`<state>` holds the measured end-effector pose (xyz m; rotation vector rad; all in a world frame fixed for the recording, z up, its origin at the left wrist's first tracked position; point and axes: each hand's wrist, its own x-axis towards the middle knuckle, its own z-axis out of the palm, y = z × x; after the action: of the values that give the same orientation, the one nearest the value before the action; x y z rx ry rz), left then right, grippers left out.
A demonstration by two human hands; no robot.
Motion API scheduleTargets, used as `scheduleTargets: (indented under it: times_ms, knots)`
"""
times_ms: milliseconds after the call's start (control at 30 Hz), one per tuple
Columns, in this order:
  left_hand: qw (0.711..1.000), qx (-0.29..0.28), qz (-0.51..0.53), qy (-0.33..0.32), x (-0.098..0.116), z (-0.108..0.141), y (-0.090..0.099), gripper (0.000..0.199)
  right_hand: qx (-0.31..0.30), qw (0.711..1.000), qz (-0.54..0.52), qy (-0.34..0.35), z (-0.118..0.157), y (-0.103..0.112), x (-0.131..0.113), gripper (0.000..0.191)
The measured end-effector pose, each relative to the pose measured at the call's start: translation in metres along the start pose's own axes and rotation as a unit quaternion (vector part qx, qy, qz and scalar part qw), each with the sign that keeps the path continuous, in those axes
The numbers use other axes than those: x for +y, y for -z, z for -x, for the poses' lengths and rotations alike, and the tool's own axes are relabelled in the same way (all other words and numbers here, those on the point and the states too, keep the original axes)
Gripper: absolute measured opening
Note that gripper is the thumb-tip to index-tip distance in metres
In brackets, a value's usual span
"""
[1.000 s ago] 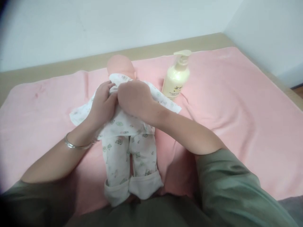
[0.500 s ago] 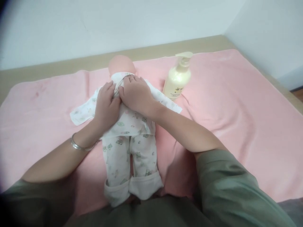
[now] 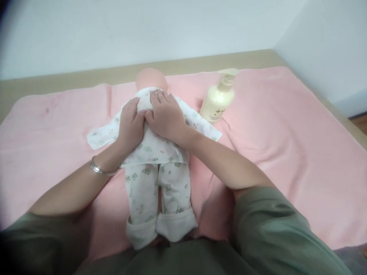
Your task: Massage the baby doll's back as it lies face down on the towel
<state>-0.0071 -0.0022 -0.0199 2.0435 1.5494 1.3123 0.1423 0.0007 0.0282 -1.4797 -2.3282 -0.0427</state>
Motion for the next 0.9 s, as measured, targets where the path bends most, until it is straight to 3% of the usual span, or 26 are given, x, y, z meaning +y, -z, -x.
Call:
scheduleTargets:
  times_ms: [333,567,767,900]
  knots:
    - [1.000,0.006,0.004,0.015,0.000,-0.001,-0.001,0.043,0.016,0.999,-0.030,-0.001,0.002,-0.003,0.001,0.063]
    - [0.999,-0.014,-0.032,-0.003,0.014,0.011,0.005,0.053,-0.005,1.000,0.003,0.011,0.000,0.003,0.001,0.062]
    - [1.000,-0.016,0.009,0.003,0.005,0.003,0.006,0.045,-0.032,0.997,0.063,-0.018,0.022,0.014,-0.022,0.061]
    - [0.999,-0.021,0.025,-0.002,-0.004,-0.007,0.004,0.042,-0.041,0.996,0.085,0.002,0.040,0.013,-0.038,0.062]
